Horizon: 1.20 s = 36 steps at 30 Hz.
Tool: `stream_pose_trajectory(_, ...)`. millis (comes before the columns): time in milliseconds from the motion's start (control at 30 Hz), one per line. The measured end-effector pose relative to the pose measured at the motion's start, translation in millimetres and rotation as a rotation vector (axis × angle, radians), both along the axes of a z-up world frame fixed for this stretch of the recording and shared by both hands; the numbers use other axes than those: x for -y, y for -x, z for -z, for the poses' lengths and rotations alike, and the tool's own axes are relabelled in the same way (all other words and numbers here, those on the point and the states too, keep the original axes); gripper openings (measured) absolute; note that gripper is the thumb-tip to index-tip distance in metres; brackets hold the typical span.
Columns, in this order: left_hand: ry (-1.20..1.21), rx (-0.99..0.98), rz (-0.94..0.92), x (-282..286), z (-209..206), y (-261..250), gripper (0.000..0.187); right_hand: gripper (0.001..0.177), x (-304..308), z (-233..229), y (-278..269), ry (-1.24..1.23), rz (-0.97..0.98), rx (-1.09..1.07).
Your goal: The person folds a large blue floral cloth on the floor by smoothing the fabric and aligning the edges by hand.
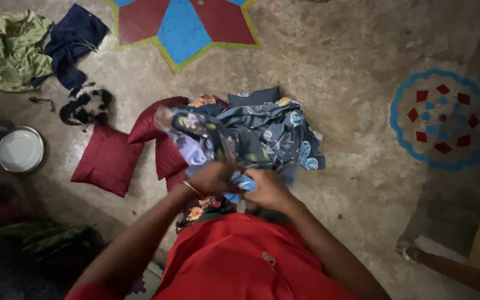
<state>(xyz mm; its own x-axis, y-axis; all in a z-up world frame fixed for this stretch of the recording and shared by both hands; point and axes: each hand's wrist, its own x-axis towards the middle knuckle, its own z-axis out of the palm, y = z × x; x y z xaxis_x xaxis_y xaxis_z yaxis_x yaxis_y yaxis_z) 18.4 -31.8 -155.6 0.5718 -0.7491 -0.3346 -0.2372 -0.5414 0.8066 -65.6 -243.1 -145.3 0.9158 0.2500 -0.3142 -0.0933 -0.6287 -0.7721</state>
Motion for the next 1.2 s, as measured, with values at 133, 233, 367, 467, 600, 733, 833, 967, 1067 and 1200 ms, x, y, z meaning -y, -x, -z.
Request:
stream_pose_trajectory(133, -0.08, 0.115, 0.005, -3, 12, 16, 0.037, 0.043, 5, -11, -1, -0.124, -0.043, 0.018)
stream_pose_trajectory(233, -0.107, 0.131, -0.056, -16, 24, 10, 0.028, 0.047, 16, -7, -2, -0.182, -0.05, -0.107)
stream_pose_trajectory(367, -0.205, 0.209, -0.173, -35, 26, 0, 0.024, 0.053, 38, -1, 1, -0.355, -0.012, -0.241)
stream_pose_trajectory(467, -0.138, 0.188, -0.193, -41, 19, -12, 0.029, 0.047, 56, 14, 7, -0.419, 0.115, -0.297)
stream_pose_trajectory(600, -0.004, 0.161, -0.103, -23, 8, -14, 0.03, 0.042, 63, 33, 18, -0.495, 0.439, -0.327)
stream_pose_trajectory(733, -0.054, 0.091, -0.025, 9, 1, -21, 0.032, 0.042, 65, 26, 28, -0.947, 0.628, -0.42)
stream_pose_trajectory(833, 0.002, 0.102, -0.017, 26, 1, -27, 0.035, 0.043, 59, 20, 37, -1.161, 0.792, -0.501)
stream_pose_trajectory(967, 0.015, 0.253, 0.047, 46, 8, -31, 0.032, 0.06, 61, 28, 57, -1.359, 1.032, -0.521)
stream_pose_trajectory(1067, -0.1, 0.305, 0.106, 61, 11, -23, 0.026, 0.044, 64, 51, 76, -1.361, 1.079, -0.393)
stream_pose_trajectory(1200, -0.267, 0.053, 0.367, 83, 10, -27, 0.037, 0.024, 63, 84, 96, -0.847, 1.201, -0.392)
